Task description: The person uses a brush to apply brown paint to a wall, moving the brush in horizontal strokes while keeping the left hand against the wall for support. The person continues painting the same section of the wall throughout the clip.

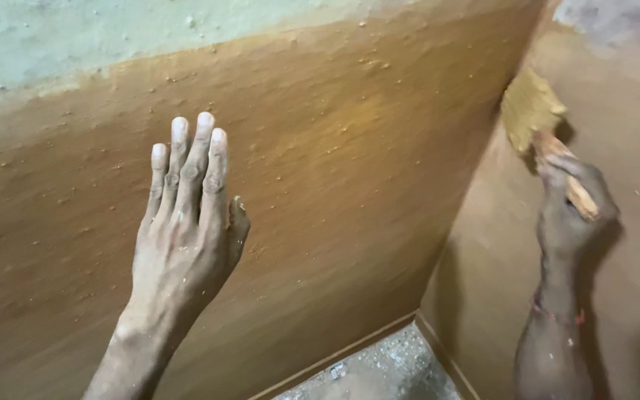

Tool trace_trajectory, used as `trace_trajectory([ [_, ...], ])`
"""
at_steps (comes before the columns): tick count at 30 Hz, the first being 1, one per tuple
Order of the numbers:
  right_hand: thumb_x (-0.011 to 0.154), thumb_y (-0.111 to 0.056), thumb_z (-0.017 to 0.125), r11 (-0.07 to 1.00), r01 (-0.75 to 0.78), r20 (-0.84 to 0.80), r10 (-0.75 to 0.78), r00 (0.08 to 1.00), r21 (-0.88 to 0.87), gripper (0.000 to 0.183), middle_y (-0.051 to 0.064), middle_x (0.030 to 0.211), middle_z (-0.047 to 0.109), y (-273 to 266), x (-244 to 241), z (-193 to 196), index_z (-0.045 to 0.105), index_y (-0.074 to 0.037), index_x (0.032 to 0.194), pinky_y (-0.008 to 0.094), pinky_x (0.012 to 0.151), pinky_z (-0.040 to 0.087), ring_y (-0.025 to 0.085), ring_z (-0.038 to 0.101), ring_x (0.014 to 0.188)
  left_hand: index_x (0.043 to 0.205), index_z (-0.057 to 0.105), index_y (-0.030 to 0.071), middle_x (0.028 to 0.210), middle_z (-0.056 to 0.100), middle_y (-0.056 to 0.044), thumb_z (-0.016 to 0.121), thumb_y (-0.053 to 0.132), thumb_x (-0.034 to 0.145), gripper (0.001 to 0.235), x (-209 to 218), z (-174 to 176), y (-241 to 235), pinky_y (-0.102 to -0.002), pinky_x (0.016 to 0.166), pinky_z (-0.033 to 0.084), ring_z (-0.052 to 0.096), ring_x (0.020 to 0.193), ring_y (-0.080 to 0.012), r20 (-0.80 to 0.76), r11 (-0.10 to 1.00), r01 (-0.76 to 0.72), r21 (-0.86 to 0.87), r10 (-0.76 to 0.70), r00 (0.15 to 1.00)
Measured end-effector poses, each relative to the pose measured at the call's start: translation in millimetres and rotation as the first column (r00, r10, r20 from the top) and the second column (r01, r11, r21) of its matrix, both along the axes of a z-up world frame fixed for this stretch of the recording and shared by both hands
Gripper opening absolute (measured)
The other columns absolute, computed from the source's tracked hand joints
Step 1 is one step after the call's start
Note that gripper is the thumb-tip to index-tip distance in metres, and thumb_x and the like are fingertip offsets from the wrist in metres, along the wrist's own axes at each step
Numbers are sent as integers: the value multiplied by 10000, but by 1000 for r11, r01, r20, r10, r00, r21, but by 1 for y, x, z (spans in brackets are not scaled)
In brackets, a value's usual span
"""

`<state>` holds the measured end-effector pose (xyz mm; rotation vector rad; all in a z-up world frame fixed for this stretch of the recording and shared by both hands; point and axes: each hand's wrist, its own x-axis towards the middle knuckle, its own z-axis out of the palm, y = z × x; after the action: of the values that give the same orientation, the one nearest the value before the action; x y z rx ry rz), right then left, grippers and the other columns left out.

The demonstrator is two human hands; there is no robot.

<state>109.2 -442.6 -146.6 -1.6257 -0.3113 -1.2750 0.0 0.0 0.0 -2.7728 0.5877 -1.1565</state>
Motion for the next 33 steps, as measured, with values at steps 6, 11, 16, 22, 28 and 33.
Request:
trace_trajectory([
  [6,1093,-4,617,960,-43,70,64,996,-276,74,90,1135,720,75,-33,1,671,-11,1143,309,950,581,214,704,1052,1606,146,-35,1690,169,-235,564,94,953,786,2,3,5,-513,1307,136,138,1581,-372,-3,999,44,7,-44,999],
  [11,1025,-25,605,934,-292,64,311,948,-206,97,68,1115,704,88,-67,-32,647,-9,1111,296,880,584,178,687,1027,1621,122,-18,1706,145,-223,561,103,980,786,3,5,10,-503,1322,114,116,1596,-354,-2,999,50,18,-50,999],
  [16,1075,25,623,793,524,-86,-572,816,-310,94,147,1087,731,25,-83,-12,705,52,1113,370,895,575,241,708,964,1619,104,-24,1704,126,-237,567,147,988,801,-3,11,23,-507,1317,93,89,1592,-362,-2,999,39,13,-39,999],
  [22,1095,70,597,992,98,57,-94,994,-78,90,134,1126,711,15,-14,66,671,67,1146,304,956,569,191,708,1037,1622,142,-31,1700,144,-249,572,167,998,783,-6,14,39,-512,1314,106,87,1588,-386,-5,999,-45,-7,45,999],
  [28,1101,16,595,961,-15,137,55,989,-276,107,183,1152,718,106,-32,71,690,56,1130,322,943,592,241,726,1041,1622,173,-53,1703,150,-262,566,162,1005,762,-17,10,59,-525,1320,117,104,1596,-400,13,996,-89,-20,89,996],
  [33,1080,-61,586,844,-319,169,422,891,-431,142,203,1175,717,219,-89,63,697,25,1098,333,911,614,265,746,1032,1645,168,-17,1725,131,-247,494,69,1034,699,-38,9,76,-532,1353,116,117,1622,-378,81,997,-63,-41,67,995],
])
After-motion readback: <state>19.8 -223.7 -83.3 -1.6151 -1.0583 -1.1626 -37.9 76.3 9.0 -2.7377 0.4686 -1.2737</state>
